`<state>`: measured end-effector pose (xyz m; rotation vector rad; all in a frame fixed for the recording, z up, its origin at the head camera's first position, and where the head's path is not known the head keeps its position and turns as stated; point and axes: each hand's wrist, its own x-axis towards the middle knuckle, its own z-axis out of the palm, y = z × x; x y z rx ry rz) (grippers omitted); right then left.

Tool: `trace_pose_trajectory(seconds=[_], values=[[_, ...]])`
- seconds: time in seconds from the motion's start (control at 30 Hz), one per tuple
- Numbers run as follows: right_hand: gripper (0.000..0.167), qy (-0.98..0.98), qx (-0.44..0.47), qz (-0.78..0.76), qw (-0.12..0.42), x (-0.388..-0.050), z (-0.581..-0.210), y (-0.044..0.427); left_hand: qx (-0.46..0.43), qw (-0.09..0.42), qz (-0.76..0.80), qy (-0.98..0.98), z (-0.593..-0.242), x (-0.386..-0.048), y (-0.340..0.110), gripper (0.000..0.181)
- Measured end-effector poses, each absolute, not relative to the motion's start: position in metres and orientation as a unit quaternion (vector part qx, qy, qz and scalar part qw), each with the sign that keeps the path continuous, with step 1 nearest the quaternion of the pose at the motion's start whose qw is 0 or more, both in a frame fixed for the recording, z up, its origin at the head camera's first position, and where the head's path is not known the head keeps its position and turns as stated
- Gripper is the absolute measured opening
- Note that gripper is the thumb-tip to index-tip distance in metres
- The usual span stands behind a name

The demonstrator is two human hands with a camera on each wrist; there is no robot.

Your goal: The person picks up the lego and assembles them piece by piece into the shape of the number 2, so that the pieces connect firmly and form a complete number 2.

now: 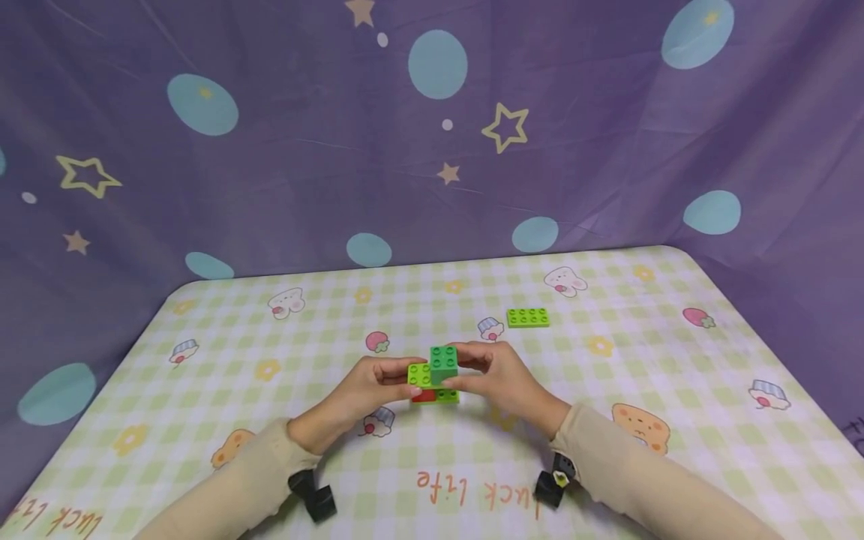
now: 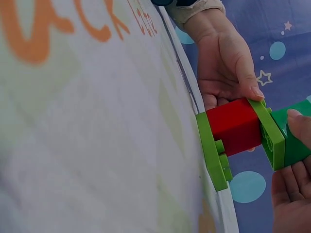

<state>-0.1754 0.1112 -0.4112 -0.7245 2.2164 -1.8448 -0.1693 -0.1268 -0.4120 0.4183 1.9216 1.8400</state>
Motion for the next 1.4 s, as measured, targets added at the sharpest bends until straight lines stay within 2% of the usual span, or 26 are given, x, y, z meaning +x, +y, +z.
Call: trace_pose_trajectory(seconds=[0.43, 0.97, 1.4], values=[[0.045, 0.79, -0.289, -0.539, 0.024, -0.1718, -0.4067, 0.1124, 0.152, 0.218, 0.666, 0.697, -0.4141, -0.1682, -0.1261, 0.043], [0.046, 0.78, -0.254, -0.568, 0.073, -0.1757, -0.4042, 0.1112, 0.142, 0.22, 0.664, 0.701, -0.4173, -0.1679, -0.1277, 0.042], [0.044, 0.772, -0.26, -0.576, 0.068, -0.1766, -0.403, 0.1128, 0.162, 0.218, 0.666, 0.694, -0.414, -0.1699, -0.1272, 0.042]])
